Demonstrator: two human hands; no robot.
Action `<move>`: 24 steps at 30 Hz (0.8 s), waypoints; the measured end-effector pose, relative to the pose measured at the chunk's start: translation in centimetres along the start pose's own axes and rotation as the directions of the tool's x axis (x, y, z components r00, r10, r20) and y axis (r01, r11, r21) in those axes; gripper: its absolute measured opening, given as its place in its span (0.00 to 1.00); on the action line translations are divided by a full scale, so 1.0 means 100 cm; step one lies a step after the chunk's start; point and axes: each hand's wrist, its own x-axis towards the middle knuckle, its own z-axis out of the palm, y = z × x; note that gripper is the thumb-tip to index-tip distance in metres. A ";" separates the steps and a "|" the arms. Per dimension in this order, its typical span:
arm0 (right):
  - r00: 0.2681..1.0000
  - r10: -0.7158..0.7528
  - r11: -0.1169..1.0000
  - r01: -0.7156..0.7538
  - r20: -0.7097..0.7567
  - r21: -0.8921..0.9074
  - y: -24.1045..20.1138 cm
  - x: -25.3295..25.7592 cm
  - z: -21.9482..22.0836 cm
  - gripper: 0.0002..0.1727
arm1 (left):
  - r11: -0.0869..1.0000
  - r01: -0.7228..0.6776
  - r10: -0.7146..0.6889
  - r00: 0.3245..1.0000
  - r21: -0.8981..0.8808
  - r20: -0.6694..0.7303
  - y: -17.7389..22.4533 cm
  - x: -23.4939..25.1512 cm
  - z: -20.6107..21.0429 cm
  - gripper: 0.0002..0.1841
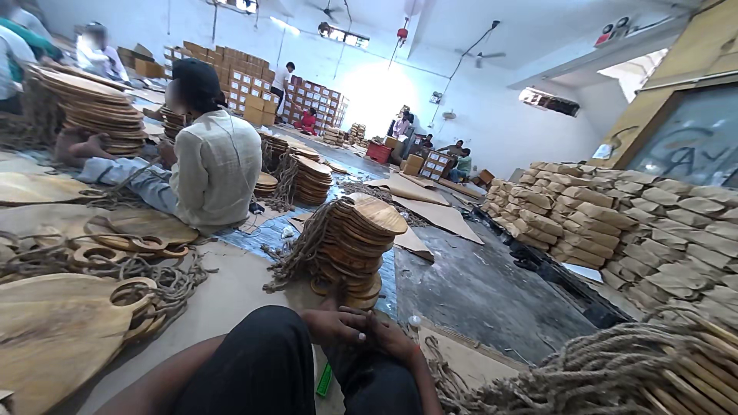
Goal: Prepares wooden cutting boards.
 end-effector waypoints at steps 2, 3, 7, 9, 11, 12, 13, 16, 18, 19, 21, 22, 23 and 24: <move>1.000 -0.002 1.000 0.002 0.008 0.006 0.001 0.001 -0.001 0.35 | 1.000 0.000 0.000 1.000 0.000 0.004 -0.001 0.000 -0.001 0.24; 1.000 -0.004 1.000 0.004 0.010 0.006 0.001 0.001 -0.001 0.35 | 1.000 -0.003 0.003 1.000 -0.002 0.008 -0.002 0.000 -0.002 0.24; 1.000 -0.012 1.000 0.011 0.015 0.024 -0.002 -0.001 0.001 0.35 | 1.000 -0.008 0.009 1.000 -0.016 0.009 -0.001 0.000 -0.001 0.24; 1.000 -0.014 0.999 0.012 0.027 0.043 -0.003 -0.001 0.002 0.35 | 1.000 0.001 -0.001 1.000 -0.013 0.005 -0.001 0.000 -0.001 0.24; 1.000 -0.006 0.999 0.005 0.017 0.053 -0.004 -0.002 0.002 0.34 | 1.000 0.006 -0.006 1.000 -0.005 -0.004 0.000 0.000 0.000 0.24; 1.000 -0.002 0.999 0.002 0.015 0.047 -0.003 -0.002 0.002 0.34 | 1.000 0.007 -0.007 1.000 -0.003 -0.003 0.000 -0.001 0.000 0.24; 1.000 0.001 0.999 -0.002 0.014 0.040 -0.003 -0.001 0.002 0.35 | 1.000 0.007 -0.007 1.000 -0.003 -0.002 0.000 -0.001 -0.001 0.24; 1.000 -0.002 1.000 0.002 0.026 0.024 -0.004 -0.001 0.002 0.36 | 1.000 0.003 -0.003 1.000 -0.006 -0.001 -0.002 0.000 -0.001 0.24; 1.000 0.014 1.000 -0.014 0.000 0.016 -0.002 -0.001 0.002 0.35 | 1.000 0.000 -0.001 1.000 -0.002 -0.001 -0.003 0.001 -0.002 0.25; 1.000 0.015 1.000 -0.015 -0.003 0.016 -0.002 -0.001 0.001 0.34 | 1.000 0.002 -0.002 1.000 0.004 -0.002 -0.002 0.001 -0.002 0.25; 1.000 0.014 1.000 -0.014 -0.015 0.006 0.000 0.000 0.000 0.34 | 1.000 0.005 -0.005 1.000 0.023 -0.003 0.001 0.000 0.000 0.25; 0.999 0.016 1.000 -0.016 -0.029 -0.001 0.001 0.000 0.000 0.33 | 1.000 0.005 -0.005 1.000 0.022 -0.001 0.002 -0.001 0.001 0.24; 0.999 0.015 1.000 -0.015 -0.031 -0.003 0.001 0.000 0.000 0.33 | 1.000 0.003 -0.003 1.000 0.018 -0.001 0.002 -0.001 0.001 0.24; 1.000 0.011 1.000 -0.011 -0.024 0.000 0.001 0.000 0.000 0.34 | 1.000 0.002 -0.002 1.000 0.013 0.000 0.002 -0.001 0.001 0.23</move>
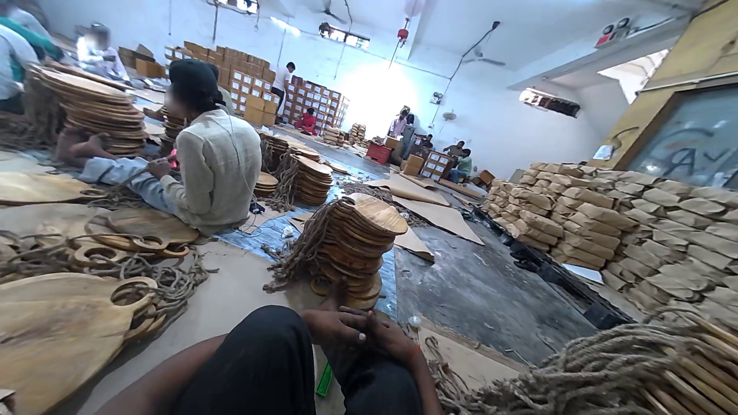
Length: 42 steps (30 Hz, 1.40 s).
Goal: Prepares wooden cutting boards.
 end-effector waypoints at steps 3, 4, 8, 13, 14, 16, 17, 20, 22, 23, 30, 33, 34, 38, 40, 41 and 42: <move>0.999 -0.015 1.000 0.015 0.028 0.006 0.000 0.001 0.000 0.35 | 1.000 -0.008 0.009 1.000 -0.010 0.006 -0.001 0.001 -0.001 0.24; 0.999 -0.017 1.000 0.017 0.035 0.015 0.000 0.001 0.000 0.35 | 1.000 -0.010 0.010 1.000 -0.011 0.007 -0.002 0.001 -0.001 0.24; 1.000 -0.009 0.999 0.008 0.024 0.036 -0.003 -0.001 0.002 0.34 | 1.000 -0.020 0.020 1.000 -0.003 0.022 -0.003 0.002 -0.002 0.23; 0.999 -0.017 0.999 0.015 0.044 0.035 0.002 0.001 -0.001 0.37 | 1.000 -0.015 0.015 1.000 0.009 0.014 -0.004 0.002 -0.003 0.24; 0.999 -0.013 1.000 0.012 0.035 0.029 0.000 0.000 0.000 0.36 | 1.000 -0.016 0.015 1.000 0.010 0.012 -0.003 0.001 -0.002 0.24; 0.999 -0.012 1.000 0.012 0.032 0.023 0.001 0.001 -0.001 0.35 | 1.000 -0.018 0.018 1.000 0.003 0.022 -0.004 0.002 -0.003 0.24; 0.999 -0.013 1.000 0.012 0.034 0.021 0.002 0.001 -0.001 0.35 | 1.000 -0.015 0.015 1.000 -0.002 0.025 -0.003 0.002 -0.003 0.24; 1.000 -0.001 0.999 0.000 0.022 0.032 0.004 0.002 -0.002 0.36 | 1.000 -0.010 0.010 1.000 -0.006 0.014 -0.003 0.002 -0.001 0.24; 0.999 -0.004 0.999 0.003 0.034 0.046 0.002 0.002 -0.001 0.36 | 1.000 -0.019 0.018 1.000 0.004 0.018 -0.003 0.002 -0.002 0.24; 0.999 -0.006 0.999 0.004 0.036 0.046 0.002 0.001 -0.001 0.36 | 1.000 -0.020 0.020 1.000 0.000 0.017 -0.002 0.001 -0.001 0.24; 0.998 -0.044 0.999 0.043 0.052 0.031 -0.003 0.000 0.001 0.34 | 1.000 0.004 -0.003 1.000 0.023 -0.024 0.003 -0.001 0.003 0.25; 0.998 -0.038 0.999 0.037 0.039 0.026 -0.001 -0.001 0.001 0.34 | 1.000 -0.004 0.004 1.000 0.009 -0.017 0.001 0.000 0.002 0.24; 0.998 -0.039 0.999 0.038 0.045 0.027 -0.001 0.000 0.000 0.35 | 1.000 -0.005 0.005 1.000 0.016 -0.013 0.002 0.000 0.002 0.24; 0.998 -0.035 0.999 0.034 0.049 0.027 0.001 0.001 -0.001 0.36 | 1.000 -0.006 0.006 1.000 0.012 -0.011 0.002 -0.001 0.002 0.25; 0.997 -0.035 0.999 0.032 0.067 0.040 0.001 0.001 -0.002 0.36 | 1.000 0.002 -0.002 1.000 0.016 -0.014 0.002 -0.001 0.002 0.25; 0.997 -0.037 0.999 0.034 0.069 0.040 0.000 0.001 -0.002 0.36 | 1.000 0.005 -0.005 1.000 0.023 -0.013 0.001 -0.001 0.001 0.26; 0.997 -0.039 0.999 0.037 0.072 0.036 -0.001 0.001 -0.001 0.37 | 1.000 0.006 -0.006 1.000 0.022 -0.013 0.001 0.000 0.001 0.26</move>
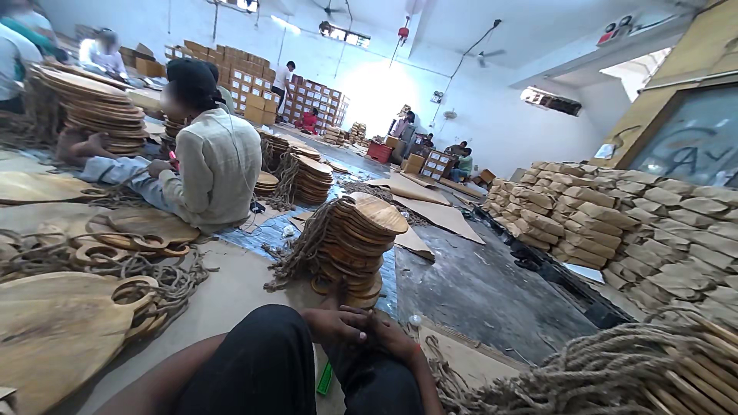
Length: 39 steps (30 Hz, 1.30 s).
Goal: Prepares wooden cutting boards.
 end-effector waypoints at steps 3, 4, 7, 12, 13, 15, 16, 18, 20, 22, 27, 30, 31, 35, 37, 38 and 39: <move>1.000 -0.006 1.000 0.006 0.008 0.008 -0.001 0.000 0.001 0.39 | 1.000 0.000 0.000 1.000 -0.008 -0.004 0.001 0.000 0.001 0.25; 1.000 -0.006 1.000 0.006 0.010 0.012 -0.001 0.000 0.001 0.39 | 1.000 -0.001 0.001 1.000 -0.007 0.000 0.001 0.000 0.001 0.25; 1.000 0.007 1.000 -0.007 0.004 0.009 0.000 0.000 -0.001 0.37 | 1.000 0.003 -0.003 1.000 -0.009 0.007 -0.001 0.000 -0.001 0.25; 1.000 0.011 1.000 -0.011 -0.014 -0.026 0.000 -0.001 0.000 0.35 | 1.000 -0.011 0.011 1.000 -0.024 0.014 -0.003 0.002 -0.002 0.24; 1.000 0.014 0.999 -0.015 -0.017 -0.029 -0.001 -0.001 0.000 0.35 | 1.000 -0.012 0.012 1.000 -0.019 0.012 -0.003 0.002 -0.002 0.24; 0.999 0.018 0.999 -0.019 -0.043 -0.026 -0.002 -0.002 0.001 0.34 | 1.000 -0.003 0.003 1.000 0.005 0.003 0.000 0.000 0.000 0.24; 0.998 0.022 0.999 -0.024 -0.056 -0.025 -0.002 -0.002 0.002 0.33 | 1.000 0.000 0.000 1.000 0.014 -0.001 0.001 -0.001 0.000 0.24; 0.998 0.027 1.000 -0.027 -0.055 -0.010 -0.004 -0.002 0.003 0.32 | 1.000 -0.003 0.003 1.000 0.006 0.000 0.001 -0.001 0.001 0.24; 0.999 0.024 1.000 -0.023 -0.042 0.012 -0.005 -0.003 0.004 0.33 | 1.000 -0.007 0.007 1.000 -0.011 0.006 0.001 -0.001 0.001 0.24; 1.000 0.018 1.000 -0.017 -0.025 0.025 -0.004 -0.002 0.004 0.34 | 1.000 -0.008 0.008 1.000 -0.019 0.002 0.001 0.000 0.001 0.23; 1.000 0.018 1.000 -0.018 -0.017 0.025 -0.002 -0.002 0.003 0.34 | 0.999 -0.029 0.029 0.999 -0.031 0.021 -0.002 0.001 0.000 0.23; 1.000 0.014 1.000 -0.013 -0.015 0.028 -0.002 -0.002 0.003 0.34 | 0.999 -0.028 0.029 0.999 -0.028 0.025 0.000 0.000 0.000 0.22; 1.000 0.010 0.999 -0.010 -0.013 0.037 -0.002 -0.002 0.003 0.34 | 0.999 -0.027 0.028 0.999 -0.030 0.026 -0.001 0.000 0.000 0.22; 1.000 0.017 0.999 -0.016 -0.017 0.044 -0.002 -0.002 0.003 0.34 | 0.999 -0.020 0.021 1.000 -0.037 0.020 -0.002 0.001 -0.001 0.23; 1.000 0.017 0.999 -0.017 -0.012 0.033 -0.002 -0.002 0.003 0.34 | 0.999 -0.026 0.026 0.999 -0.038 0.025 -0.003 0.001 -0.002 0.23; 1.000 0.016 0.999 -0.015 -0.012 0.032 -0.002 -0.002 0.003 0.35 | 0.999 -0.030 0.031 0.999 -0.038 0.030 -0.003 0.001 -0.002 0.23; 1.000 0.013 0.999 -0.013 -0.007 0.033 -0.001 -0.001 0.002 0.36 | 0.999 -0.033 0.034 0.999 -0.037 0.029 -0.003 0.001 -0.001 0.23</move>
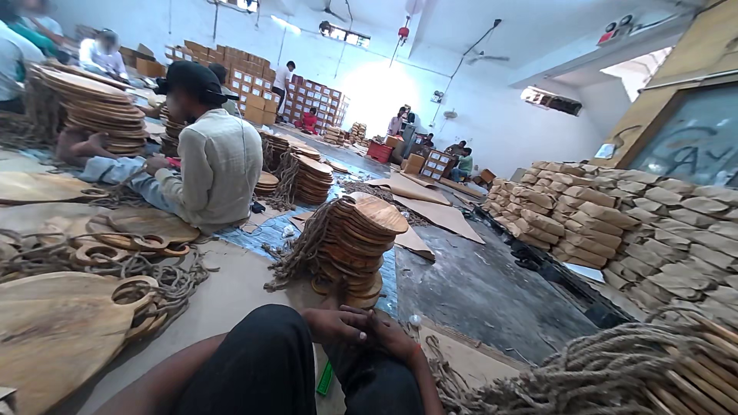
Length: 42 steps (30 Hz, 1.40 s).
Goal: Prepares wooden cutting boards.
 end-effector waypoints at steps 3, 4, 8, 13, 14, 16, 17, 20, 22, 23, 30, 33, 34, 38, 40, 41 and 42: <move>1.000 -0.004 1.000 0.004 0.014 0.008 0.002 0.001 -0.002 0.37 | 1.000 0.001 -0.001 1.000 -0.007 0.000 0.002 -0.001 0.002 0.23; 1.000 -0.011 1.000 0.011 0.020 0.003 0.003 0.002 -0.003 0.37 | 1.000 0.007 -0.007 1.000 -0.002 -0.005 0.003 -0.001 0.002 0.23; 1.000 -0.025 0.998 0.026 0.006 -0.064 0.002 0.001 -0.002 0.40 | 0.998 0.030 -0.028 0.999 0.051 -0.032 0.007 -0.003 0.004 0.22; 0.999 -0.029 0.999 0.030 0.023 -0.037 0.003 0.002 -0.003 0.40 | 0.999 0.028 -0.027 0.999 0.042 -0.028 0.006 -0.002 0.004 0.22; 0.999 -0.036 0.999 0.037 0.028 -0.026 0.002 0.002 -0.002 0.40 | 0.999 0.028 -0.027 0.999 0.040 -0.026 0.005 -0.002 0.004 0.22; 0.999 -0.036 0.999 0.036 0.025 -0.022 0.002 0.002 -0.001 0.40 | 0.999 0.026 -0.025 0.999 0.034 -0.028 0.005 -0.002 0.004 0.22; 0.999 -0.032 0.999 0.033 0.022 -0.027 0.002 0.002 -0.001 0.39 | 0.999 0.025 -0.024 0.999 0.030 -0.030 0.005 -0.002 0.004 0.22; 1.000 -0.023 0.999 0.023 0.014 -0.025 0.002 0.002 -0.002 0.39 | 1.000 0.023 -0.023 0.999 0.010 -0.030 0.003 -0.001 0.002 0.22; 1.000 -0.025 1.000 0.025 0.015 -0.019 0.001 0.002 -0.002 0.38 | 0.999 0.031 -0.030 0.999 0.014 -0.032 0.003 -0.001 0.002 0.22; 0.999 -0.028 0.999 0.028 0.016 -0.021 0.001 0.001 -0.001 0.37 | 0.999 0.031 -0.030 0.999 0.020 -0.033 0.004 -0.002 0.002 0.22; 1.000 -0.007 0.999 0.007 0.015 -0.036 0.000 0.001 -0.002 0.37 | 1.000 0.015 -0.015 1.000 0.010 -0.017 0.003 -0.002 0.002 0.22; 1.000 -0.014 1.000 0.015 0.023 -0.027 0.000 0.001 -0.002 0.38 | 1.000 0.014 -0.014 1.000 0.019 -0.018 0.003 -0.001 0.002 0.22; 1.000 -0.019 0.999 0.020 0.024 -0.027 0.000 0.001 -0.001 0.38 | 1.000 0.012 -0.012 1.000 0.014 -0.017 0.002 -0.001 0.001 0.23; 0.999 -0.034 0.999 0.034 0.009 -0.017 0.002 0.002 -0.002 0.35 | 0.999 0.025 -0.023 0.999 0.045 -0.030 0.004 -0.001 0.003 0.26; 0.999 -0.030 0.999 0.030 0.019 -0.012 0.002 0.002 -0.003 0.37 | 0.999 0.026 -0.025 0.999 0.039 -0.031 0.004 -0.001 0.003 0.25; 1.000 -0.025 1.000 0.025 0.014 -0.017 0.002 0.002 -0.002 0.37 | 0.999 0.026 -0.025 0.999 0.032 -0.033 0.004 -0.001 0.003 0.25; 1.000 -0.022 0.999 0.022 0.007 -0.025 0.002 0.002 -0.002 0.37 | 0.999 0.028 -0.028 0.999 0.025 -0.032 0.004 -0.001 0.003 0.25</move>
